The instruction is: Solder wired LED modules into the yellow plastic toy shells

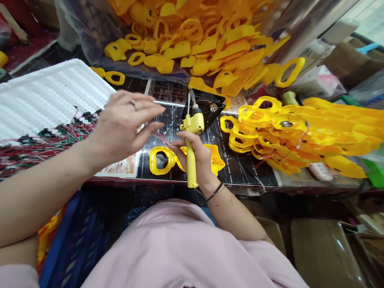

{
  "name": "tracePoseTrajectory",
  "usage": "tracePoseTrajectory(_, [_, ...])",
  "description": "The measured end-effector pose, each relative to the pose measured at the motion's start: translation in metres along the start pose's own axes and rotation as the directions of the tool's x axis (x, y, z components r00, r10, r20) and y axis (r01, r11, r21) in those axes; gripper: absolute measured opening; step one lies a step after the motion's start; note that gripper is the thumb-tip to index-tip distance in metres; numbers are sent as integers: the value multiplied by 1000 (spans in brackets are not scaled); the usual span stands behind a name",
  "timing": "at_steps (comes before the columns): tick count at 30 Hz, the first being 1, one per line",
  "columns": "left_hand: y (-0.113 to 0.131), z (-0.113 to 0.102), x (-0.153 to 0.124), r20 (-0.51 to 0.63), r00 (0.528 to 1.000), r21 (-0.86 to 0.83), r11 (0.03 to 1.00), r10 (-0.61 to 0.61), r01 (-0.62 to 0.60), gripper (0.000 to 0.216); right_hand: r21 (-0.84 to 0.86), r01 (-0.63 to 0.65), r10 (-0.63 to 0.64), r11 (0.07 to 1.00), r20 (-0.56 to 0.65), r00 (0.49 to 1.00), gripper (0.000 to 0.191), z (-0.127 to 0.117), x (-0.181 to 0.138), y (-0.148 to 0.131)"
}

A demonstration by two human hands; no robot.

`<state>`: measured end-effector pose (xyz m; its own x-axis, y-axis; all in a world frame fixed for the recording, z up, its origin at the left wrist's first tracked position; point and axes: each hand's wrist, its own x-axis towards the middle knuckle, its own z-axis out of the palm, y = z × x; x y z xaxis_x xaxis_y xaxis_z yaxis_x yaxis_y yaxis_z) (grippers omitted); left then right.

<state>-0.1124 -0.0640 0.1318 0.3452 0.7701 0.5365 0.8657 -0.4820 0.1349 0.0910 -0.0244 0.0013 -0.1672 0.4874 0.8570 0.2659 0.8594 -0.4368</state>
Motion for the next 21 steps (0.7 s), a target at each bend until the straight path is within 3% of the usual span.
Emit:
tracePoseTrajectory(5, [-5,38,-4,202,974,-181,974,-101,138,37,36,-8,12,999,-100,995,29,-6,2,-1])
tracePoseTrajectory(11, [14,52,1,94,977,-494,844,-189,211,29,130,-98,107,987,-68,992,28,-12,2,-5])
tracePoseTrajectory(21, [36,62,12,146,970,-595,766,-195,243,29,181,-197,207,964,-37,978,29,-22,0,-1])
